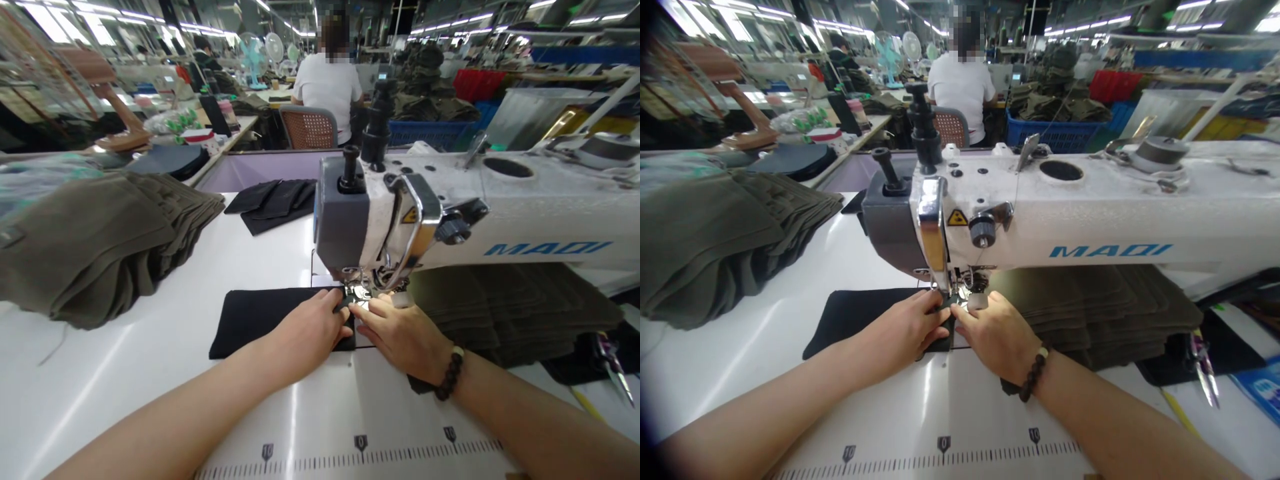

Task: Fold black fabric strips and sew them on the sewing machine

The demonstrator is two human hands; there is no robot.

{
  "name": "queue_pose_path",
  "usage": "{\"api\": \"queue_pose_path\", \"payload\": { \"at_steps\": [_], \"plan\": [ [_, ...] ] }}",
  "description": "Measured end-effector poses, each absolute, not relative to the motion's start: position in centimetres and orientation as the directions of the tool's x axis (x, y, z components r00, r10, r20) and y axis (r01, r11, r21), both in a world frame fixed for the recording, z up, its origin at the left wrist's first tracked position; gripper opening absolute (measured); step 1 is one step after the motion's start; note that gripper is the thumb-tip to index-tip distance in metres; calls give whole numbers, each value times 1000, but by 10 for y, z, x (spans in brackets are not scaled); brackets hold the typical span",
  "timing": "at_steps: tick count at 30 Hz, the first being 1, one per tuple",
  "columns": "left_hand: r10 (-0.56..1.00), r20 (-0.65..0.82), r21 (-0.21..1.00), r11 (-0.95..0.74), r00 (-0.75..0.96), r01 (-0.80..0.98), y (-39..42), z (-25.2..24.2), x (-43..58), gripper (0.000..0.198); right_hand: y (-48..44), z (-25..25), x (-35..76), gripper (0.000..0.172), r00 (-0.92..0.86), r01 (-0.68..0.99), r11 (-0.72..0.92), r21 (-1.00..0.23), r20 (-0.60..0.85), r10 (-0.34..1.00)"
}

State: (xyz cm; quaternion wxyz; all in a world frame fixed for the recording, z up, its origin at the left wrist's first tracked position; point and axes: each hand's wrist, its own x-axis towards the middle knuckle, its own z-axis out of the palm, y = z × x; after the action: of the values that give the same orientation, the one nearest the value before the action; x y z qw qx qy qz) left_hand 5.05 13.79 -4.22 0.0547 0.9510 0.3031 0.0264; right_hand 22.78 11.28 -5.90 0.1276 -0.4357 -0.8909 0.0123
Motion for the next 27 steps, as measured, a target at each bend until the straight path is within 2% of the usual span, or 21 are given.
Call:
{"api": "queue_pose_path", "payload": {
  "at_steps": [8, 11, 13, 17, 20, 27],
  "plan": [
    [608, 26, 199, -781, 793, 592, 137, -44, 48, 27, 114, -54, 229, 15, -587, 780, 611, -131, 183, 789],
    [574, 10, 191, -805, 819, 562, 127, -41, 48, 26, 112, -51, 234, 12, -696, 670, 721, -176, 187, 693],
    [538, 12, 211, -826, 843, 523, 119, -41, 47, 21, 110, -51, 236, 16, -771, 560, 806, -194, 236, 592],
    [504, 19, 265, -835, 864, 481, 109, -42, 42, 18, 107, -57, 237, 23, -809, 462, 877, -134, 342, 478],
    [500, 14, 293, -830, 866, 474, 108, -41, 38, 26, 106, -58, 236, 24, -809, 472, 874, -119, 336, 482],
    [510, 0, 325, -813, 860, 483, 113, -41, 36, 28, 105, -57, 235, 22, -772, 552, 823, -133, 292, 565]
  ]
}}
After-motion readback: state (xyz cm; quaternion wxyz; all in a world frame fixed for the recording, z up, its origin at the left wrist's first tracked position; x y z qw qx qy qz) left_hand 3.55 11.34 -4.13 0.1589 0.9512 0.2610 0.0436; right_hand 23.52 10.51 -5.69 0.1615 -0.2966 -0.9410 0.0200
